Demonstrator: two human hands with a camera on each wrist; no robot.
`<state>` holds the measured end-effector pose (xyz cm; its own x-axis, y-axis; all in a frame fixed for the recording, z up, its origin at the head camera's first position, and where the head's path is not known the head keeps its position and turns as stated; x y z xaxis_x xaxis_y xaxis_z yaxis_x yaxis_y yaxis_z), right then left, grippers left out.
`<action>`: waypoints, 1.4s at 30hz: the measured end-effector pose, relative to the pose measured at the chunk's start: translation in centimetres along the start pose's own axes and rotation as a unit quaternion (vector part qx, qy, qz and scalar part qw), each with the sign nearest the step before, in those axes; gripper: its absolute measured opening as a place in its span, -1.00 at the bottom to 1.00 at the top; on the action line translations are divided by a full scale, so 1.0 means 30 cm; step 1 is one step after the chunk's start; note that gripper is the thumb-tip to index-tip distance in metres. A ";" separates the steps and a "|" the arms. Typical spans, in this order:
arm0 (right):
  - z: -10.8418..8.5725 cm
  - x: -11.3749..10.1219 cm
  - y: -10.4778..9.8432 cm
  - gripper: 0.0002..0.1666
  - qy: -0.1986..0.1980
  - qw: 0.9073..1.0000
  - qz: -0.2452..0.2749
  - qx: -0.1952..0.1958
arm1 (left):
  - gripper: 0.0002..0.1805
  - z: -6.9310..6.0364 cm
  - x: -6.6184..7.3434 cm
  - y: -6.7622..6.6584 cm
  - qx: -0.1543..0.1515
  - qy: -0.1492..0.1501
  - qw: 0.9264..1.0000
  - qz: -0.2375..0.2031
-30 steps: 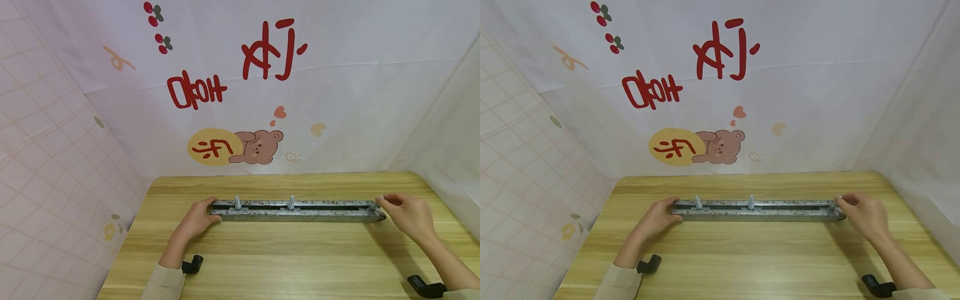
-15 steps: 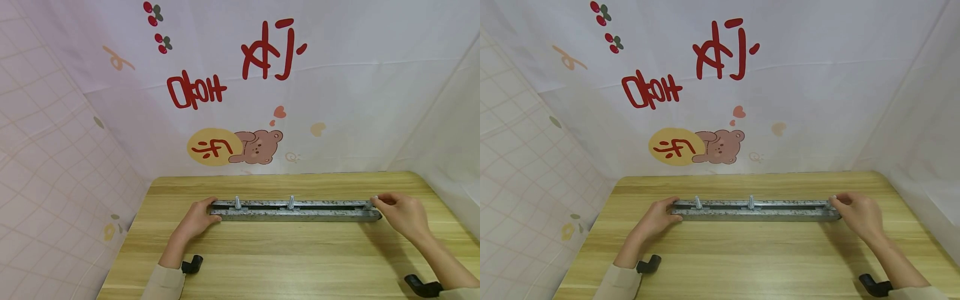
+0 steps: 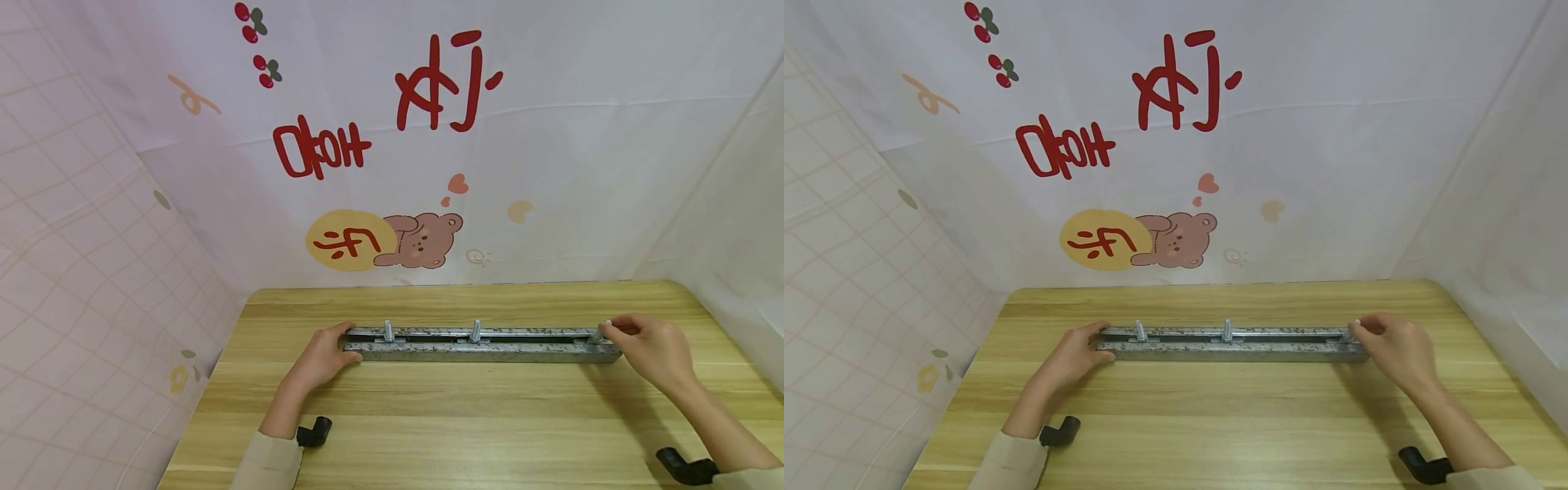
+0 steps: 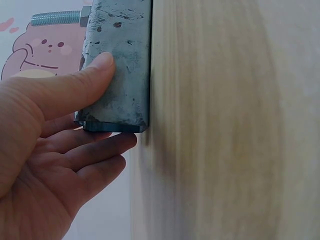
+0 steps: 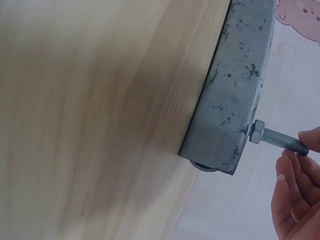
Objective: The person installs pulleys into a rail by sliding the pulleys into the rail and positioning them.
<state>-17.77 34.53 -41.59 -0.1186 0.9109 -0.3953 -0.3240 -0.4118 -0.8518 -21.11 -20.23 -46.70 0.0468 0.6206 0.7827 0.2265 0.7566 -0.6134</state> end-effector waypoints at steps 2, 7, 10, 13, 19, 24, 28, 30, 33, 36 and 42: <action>0.002 -0.003 0.002 -0.78 -0.004 1.000 -0.003 0.000 | -0.22 -0.001 -0.003 0.001 0.000 -0.001 1.000 -0.001; 0.005 -0.013 0.011 -0.76 -0.012 1.000 -0.006 -0.005 | -0.23 -0.007 -0.014 0.002 0.000 -0.005 1.000 -0.004; 0.004 -0.015 0.014 -0.77 -0.015 1.000 -0.006 -0.004 | -0.23 -0.009 -0.015 0.002 0.000 -0.004 1.000 -0.003; 0.003 -0.017 0.015 -0.78 -0.016 1.000 -0.005 -0.003 | -0.23 -0.010 -0.013 0.003 0.001 -0.002 1.000 -0.003; 0.002 -0.029 0.015 -0.79 -0.020 1.000 -0.004 -0.003 | -0.23 -0.009 -0.011 0.005 0.002 0.002 1.000 -0.001; -0.001 -0.041 0.014 -0.77 -0.023 1.000 -0.004 -0.009 | -0.23 -0.009 -0.010 0.006 0.002 0.005 1.000 0.000; 0.000 -0.045 0.013 -0.76 -0.023 1.000 -0.004 -0.015 | -0.23 -0.007 -0.008 0.006 -0.001 0.005 1.000 0.000; 0.001 -0.046 0.013 -0.76 -0.024 1.000 -0.002 -0.015 | -0.23 -0.006 -0.007 0.005 -0.001 0.004 1.000 0.000; 0.004 -0.046 0.012 -0.76 -0.026 1.000 0.003 -0.015 | -0.23 -0.004 -0.006 0.003 -0.002 0.003 1.000 -0.002; 0.007 -0.046 0.014 -0.74 -0.023 0.999 0.009 -0.020 | -0.23 -0.002 -0.005 0.001 -0.001 0.003 1.000 -0.002; 0.011 -0.046 0.024 -0.71 -0.015 0.999 0.017 -0.035 | -0.23 -0.001 -0.001 0.001 -0.002 0.002 1.000 -0.005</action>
Point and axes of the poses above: each hand's wrist, its own z-axis towards the middle knuckle, its own y-axis out of the palm, x = y × z, the point moved 5 cm from there along z, towards the middle knuckle, and after that the axes turned 7 degrees about -z, right-handed, at the moved point
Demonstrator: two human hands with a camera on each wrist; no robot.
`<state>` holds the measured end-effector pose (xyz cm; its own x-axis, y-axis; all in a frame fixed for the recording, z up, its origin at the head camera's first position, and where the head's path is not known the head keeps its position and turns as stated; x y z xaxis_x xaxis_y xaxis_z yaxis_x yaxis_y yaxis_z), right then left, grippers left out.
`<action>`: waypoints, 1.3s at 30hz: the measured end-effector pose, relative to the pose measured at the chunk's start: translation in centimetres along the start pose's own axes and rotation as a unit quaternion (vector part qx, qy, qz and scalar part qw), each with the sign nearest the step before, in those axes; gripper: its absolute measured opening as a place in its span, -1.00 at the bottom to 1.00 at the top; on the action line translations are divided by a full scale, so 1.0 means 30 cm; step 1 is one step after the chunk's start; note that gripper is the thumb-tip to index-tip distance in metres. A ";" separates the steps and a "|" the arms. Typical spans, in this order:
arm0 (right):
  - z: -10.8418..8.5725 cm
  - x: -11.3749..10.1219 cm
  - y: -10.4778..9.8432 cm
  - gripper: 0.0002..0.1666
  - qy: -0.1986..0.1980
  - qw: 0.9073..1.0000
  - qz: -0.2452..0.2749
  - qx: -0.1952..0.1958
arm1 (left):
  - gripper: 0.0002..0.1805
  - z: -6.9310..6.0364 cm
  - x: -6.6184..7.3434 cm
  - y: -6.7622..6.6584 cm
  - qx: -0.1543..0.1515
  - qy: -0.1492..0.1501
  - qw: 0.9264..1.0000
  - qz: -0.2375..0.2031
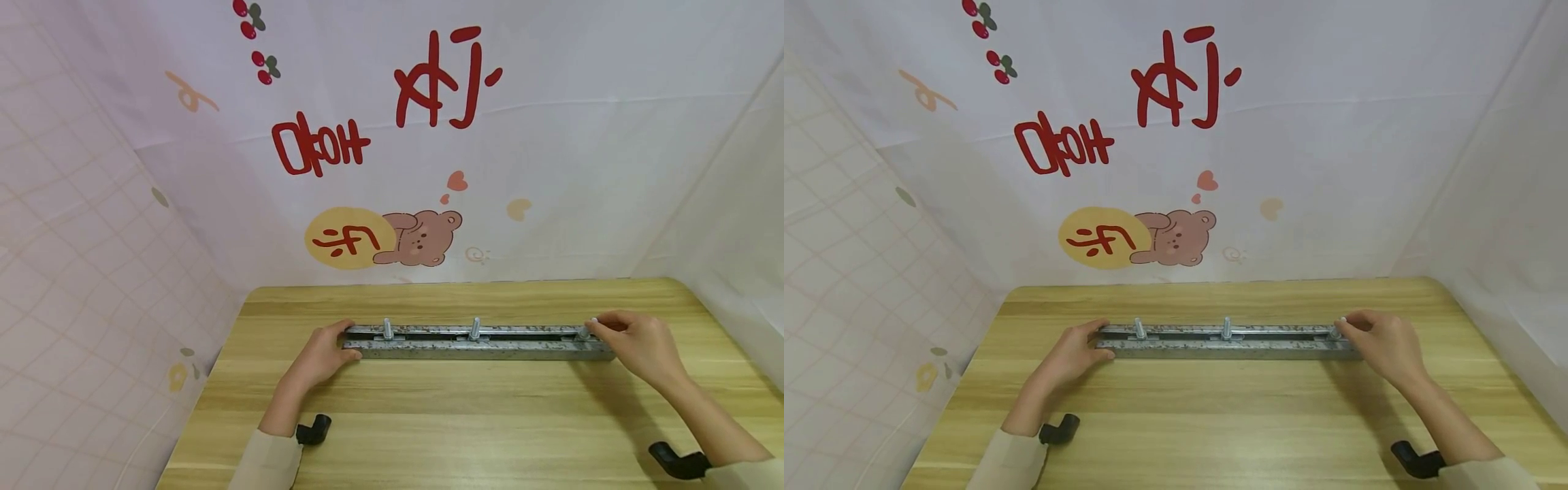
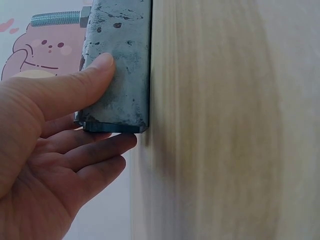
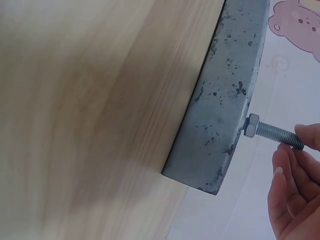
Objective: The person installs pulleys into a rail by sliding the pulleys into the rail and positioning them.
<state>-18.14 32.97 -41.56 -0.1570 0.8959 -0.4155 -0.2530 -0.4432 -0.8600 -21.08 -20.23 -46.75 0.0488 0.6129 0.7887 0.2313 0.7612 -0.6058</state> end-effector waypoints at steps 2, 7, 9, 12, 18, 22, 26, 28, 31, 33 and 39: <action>0.001 0.000 0.004 -0.71 0.004 1.000 0.003 -0.005 | -0.22 -0.001 0.002 0.000 -0.002 -0.001 1.000 -0.003; 0.001 -0.006 0.009 -0.71 0.005 1.000 0.008 -0.009 | -0.22 -0.002 0.008 0.001 -0.002 0.001 1.000 -0.004; 0.000 -0.009 0.009 -0.72 0.003 1.000 0.010 -0.007 | -0.23 -0.002 0.009 0.001 -0.002 0.002 1.000 -0.004; 0.000 -0.013 0.010 -0.73 0.002 1.000 0.011 -0.005 | -0.23 -0.002 0.007 0.003 -0.002 0.004 1.000 -0.005; 0.001 -0.018 0.014 -0.72 0.005 1.000 0.010 -0.007 | -0.24 0.000 0.003 0.004 0.000 0.006 1.000 -0.001; 0.004 -0.021 0.017 -0.72 0.002 1.000 0.012 -0.006 | -0.24 0.001 0.002 0.003 0.000 0.006 1.000 -0.001; 0.007 -0.031 0.018 -0.72 -0.005 1.000 0.012 -0.005 | -0.23 0.000 0.002 0.002 0.002 0.003 1.000 -0.002; 0.008 -0.037 0.017 -0.71 -0.007 1.000 0.008 -0.006 | -0.23 0.001 0.001 0.001 0.004 0.004 1.000 0.001; 0.009 -0.046 0.016 -0.69 -0.009 1.000 0.005 -0.006 | -0.23 0.002 -0.002 0.000 0.006 0.005 1.000 0.001; 0.010 -0.050 0.017 -0.68 -0.010 1.000 0.003 -0.006 | -0.23 0.004 -0.004 0.000 0.007 0.006 1.000 0.003; 0.010 -0.060 0.024 -0.69 -0.013 1.000 0.012 -0.006 | -0.23 0.002 -0.002 0.000 0.005 0.005 1.000 0.003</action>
Point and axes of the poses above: each hand's wrist, its own z-axis towards the middle knuckle, its own y-axis out of the palm, x = y × z, the point moved 5 cm from there along z, towards the middle knuckle, and after that the axes turned 7 degrees about -z, right-handed, at the moved point
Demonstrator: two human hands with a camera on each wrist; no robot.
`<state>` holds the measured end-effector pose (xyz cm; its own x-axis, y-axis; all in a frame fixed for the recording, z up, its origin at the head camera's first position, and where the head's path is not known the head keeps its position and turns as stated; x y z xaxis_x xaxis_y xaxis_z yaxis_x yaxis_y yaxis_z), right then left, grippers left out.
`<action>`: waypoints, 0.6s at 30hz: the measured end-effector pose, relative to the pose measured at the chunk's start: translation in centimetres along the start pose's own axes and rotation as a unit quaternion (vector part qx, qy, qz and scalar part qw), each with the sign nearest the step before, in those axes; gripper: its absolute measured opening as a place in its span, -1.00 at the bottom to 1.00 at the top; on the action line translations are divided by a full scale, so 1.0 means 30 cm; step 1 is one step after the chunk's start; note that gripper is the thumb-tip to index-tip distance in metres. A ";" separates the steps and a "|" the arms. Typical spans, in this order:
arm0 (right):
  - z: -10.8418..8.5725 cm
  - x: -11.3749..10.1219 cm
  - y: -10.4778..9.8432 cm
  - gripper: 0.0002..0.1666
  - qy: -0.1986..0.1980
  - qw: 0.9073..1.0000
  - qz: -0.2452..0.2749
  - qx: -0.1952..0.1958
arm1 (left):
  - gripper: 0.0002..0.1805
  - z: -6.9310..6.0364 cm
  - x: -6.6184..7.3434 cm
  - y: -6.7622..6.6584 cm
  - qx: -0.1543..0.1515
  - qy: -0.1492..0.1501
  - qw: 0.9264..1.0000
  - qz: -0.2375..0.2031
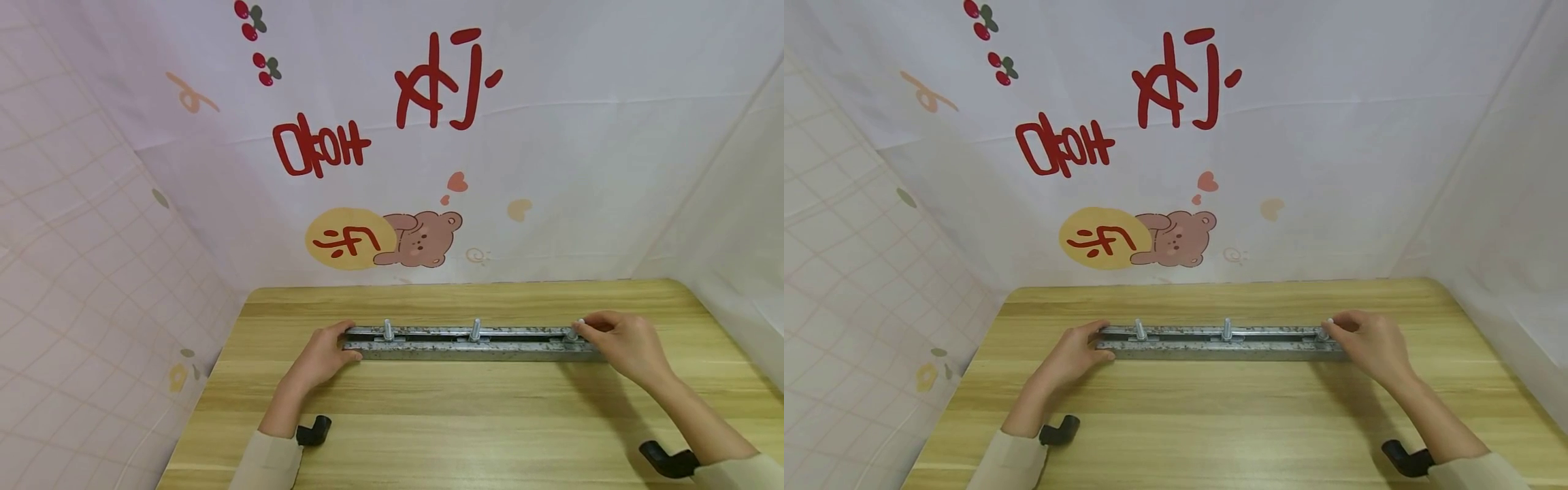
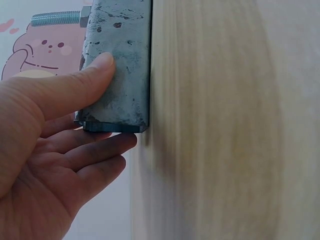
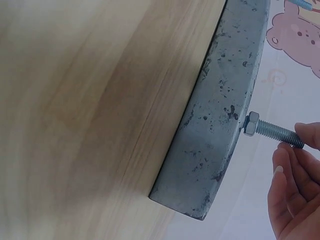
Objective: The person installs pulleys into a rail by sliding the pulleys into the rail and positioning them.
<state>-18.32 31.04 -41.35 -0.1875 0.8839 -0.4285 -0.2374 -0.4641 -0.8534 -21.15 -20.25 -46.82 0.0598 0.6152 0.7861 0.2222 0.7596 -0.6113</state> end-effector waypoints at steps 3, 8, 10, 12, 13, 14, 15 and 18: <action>0.000 -0.005 0.003 -0.71 -0.006 1.000 0.001 0.004 | -0.23 0.000 -0.001 0.001 0.000 -0.003 1.000 0.000; 0.002 -0.009 0.007 -0.75 -0.017 1.000 0.000 0.010 | -0.22 0.001 -0.003 0.002 0.001 -0.004 1.000 -0.001; 0.003 -0.011 0.009 -0.76 -0.020 1.000 0.001 0.011 | -0.22 0.001 -0.003 0.002 0.001 -0.003 1.000 -0.001; 0.004 -0.012 0.011 -0.77 -0.021 1.000 0.001 0.012 | -0.22 0.001 -0.003 0.002 0.002 -0.002 1.000 -0.001; 0.004 -0.013 0.011 -0.78 -0.021 1.000 0.000 0.012 | -0.22 0.001 -0.002 0.002 0.002 -0.001 1.000 0.000; 0.004 -0.014 0.012 -0.78 -0.020 1.000 0.001 0.012 | -0.22 0.000 -0.002 0.002 0.002 0.000 1.000 -0.001; 0.004 -0.016 0.012 -0.78 -0.020 1.000 0.000 0.013 | -0.22 0.000 -0.001 0.002 0.002 0.001 1.000 -0.002; 0.002 -0.021 0.013 -0.78 -0.016 1.000 0.001 0.013 | -0.23 -0.001 0.001 0.001 0.003 0.003 1.000 -0.003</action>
Point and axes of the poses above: each hand's wrist, its own z-axis towards the middle knuckle, its own y-axis out of the palm, x = y × z, the point moved 5 cm from there along z, towards the middle knuckle, and after that the axes turned 7 degrees about -z, right-handed, at the moved point
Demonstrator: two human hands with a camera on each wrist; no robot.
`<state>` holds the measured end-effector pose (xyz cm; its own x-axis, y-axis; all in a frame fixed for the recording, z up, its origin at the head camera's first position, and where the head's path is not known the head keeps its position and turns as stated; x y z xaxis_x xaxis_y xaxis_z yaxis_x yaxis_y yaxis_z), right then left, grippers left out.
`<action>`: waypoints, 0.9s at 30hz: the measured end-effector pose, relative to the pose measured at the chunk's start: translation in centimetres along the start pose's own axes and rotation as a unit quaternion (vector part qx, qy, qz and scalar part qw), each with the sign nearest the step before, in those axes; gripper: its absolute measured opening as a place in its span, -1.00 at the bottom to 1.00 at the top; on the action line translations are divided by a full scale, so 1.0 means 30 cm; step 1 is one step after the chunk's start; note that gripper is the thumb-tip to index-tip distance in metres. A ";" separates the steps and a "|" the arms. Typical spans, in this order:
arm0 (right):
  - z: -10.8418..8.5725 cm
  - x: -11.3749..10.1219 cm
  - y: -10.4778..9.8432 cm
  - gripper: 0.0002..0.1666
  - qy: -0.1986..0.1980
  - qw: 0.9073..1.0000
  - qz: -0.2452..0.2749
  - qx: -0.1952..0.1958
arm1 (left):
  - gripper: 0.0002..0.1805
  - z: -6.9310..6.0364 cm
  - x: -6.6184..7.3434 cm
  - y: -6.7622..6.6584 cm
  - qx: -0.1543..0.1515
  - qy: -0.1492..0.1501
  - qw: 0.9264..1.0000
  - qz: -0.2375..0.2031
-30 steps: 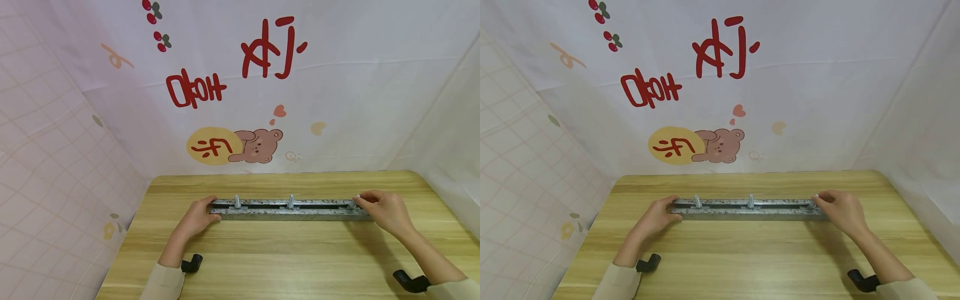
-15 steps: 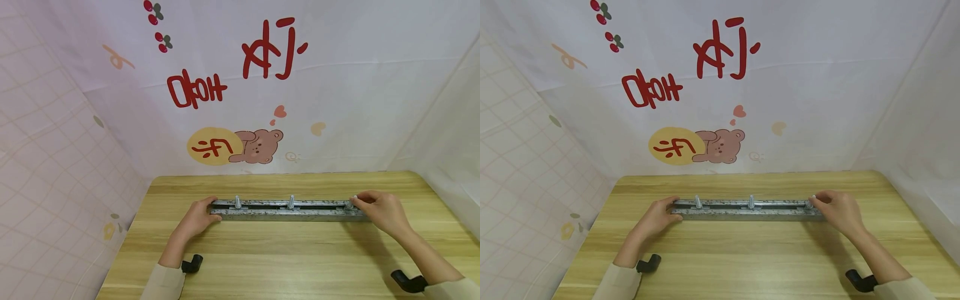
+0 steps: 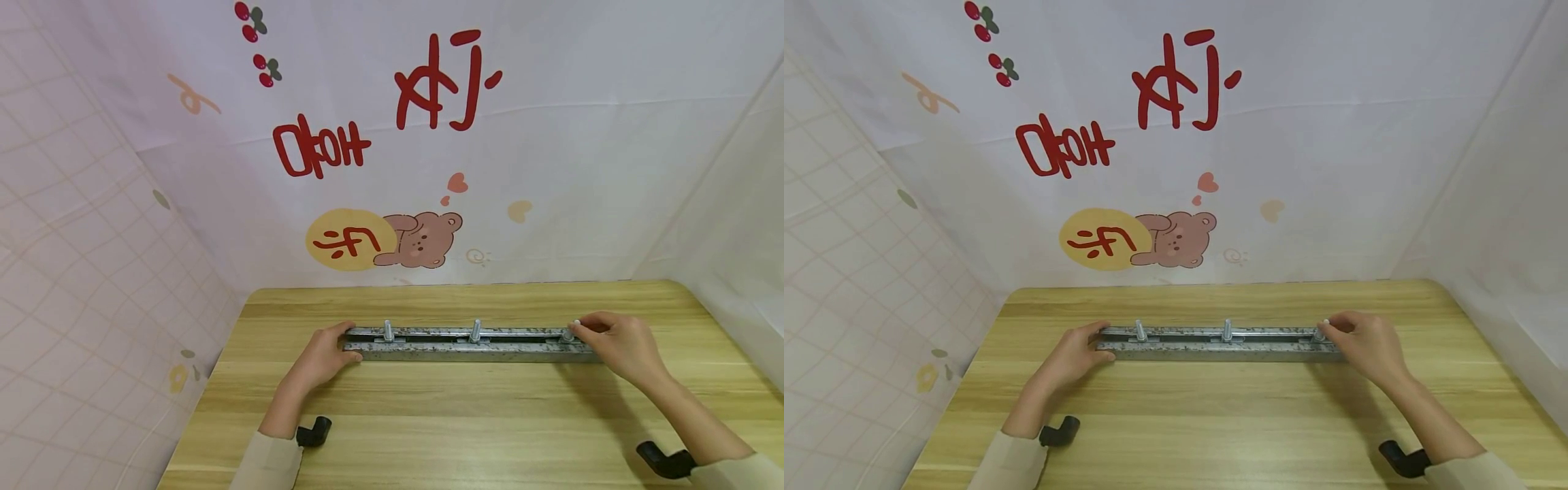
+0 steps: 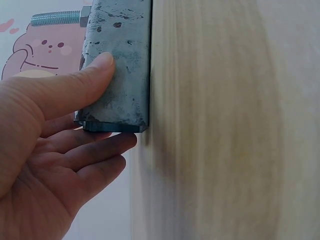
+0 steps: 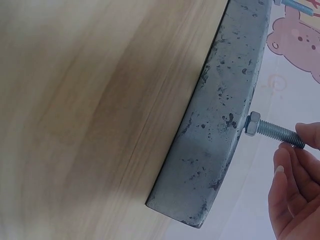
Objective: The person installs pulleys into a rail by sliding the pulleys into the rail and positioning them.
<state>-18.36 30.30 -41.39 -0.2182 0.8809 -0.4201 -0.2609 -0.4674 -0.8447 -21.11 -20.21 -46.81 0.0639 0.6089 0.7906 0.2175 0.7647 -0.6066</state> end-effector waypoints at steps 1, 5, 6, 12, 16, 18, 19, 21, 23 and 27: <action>0.000 -0.001 0.001 -0.78 0.001 1.000 0.000 0.000 | -0.23 0.000 0.000 0.000 0.000 0.000 1.000 0.000; -0.001 -0.004 0.004 -0.77 0.004 1.000 0.004 -0.003 | -0.23 -0.001 0.000 -0.003 0.000 -0.002 1.000 0.000; 0.000 -0.004 0.003 -0.76 0.005 1.000 0.003 -0.004 | -0.23 -0.001 -0.001 -0.002 0.000 -0.004 1.000 -0.001; 0.000 0.011 -0.004 -0.71 0.014 0.999 0.016 -0.026 | -0.22 0.000 0.006 0.003 -0.004 -0.010 1.000 -0.005; -0.005 0.028 -0.014 -0.70 0.016 0.999 0.021 -0.030 | -0.23 0.002 0.015 0.003 -0.005 -0.006 1.000 -0.005; -0.009 0.039 -0.026 -0.68 0.019 0.999 0.019 -0.028 | -0.23 0.002 0.019 0.004 -0.006 -0.005 1.000 -0.004; -0.011 0.045 -0.033 -0.66 0.022 0.999 0.017 -0.025 | -0.23 0.001 0.020 0.005 -0.006 -0.005 1.000 -0.004; -0.016 0.059 -0.045 -0.61 0.031 0.999 0.015 -0.023 | -0.22 0.001 0.022 0.006 -0.008 -0.007 1.000 -0.001; -0.021 0.075 -0.057 -0.55 0.040 0.999 0.018 -0.026 | -0.22 0.002 0.022 0.006 -0.009 -0.009 1.000 0.006; -0.031 0.109 -0.074 -0.51 0.052 0.998 0.020 -0.024 | -0.22 0.008 0.028 0.002 -0.011 -0.008 1.000 0.019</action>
<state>-17.61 34.29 -41.19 -0.1276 0.8659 -0.4837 -0.2072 -0.5001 -0.8408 -21.27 -19.60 -46.20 0.0576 0.6402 0.7660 0.2359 0.7369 -0.6336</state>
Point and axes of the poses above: each hand's wrist, its own z-axis towards the middle knuckle, its own y-axis out of the palm, x = y × z, the point moved 5 cm from there along z, towards the middle knuckle, and after that the axes turned 7 degrees about -z, right-handed, at the moved point
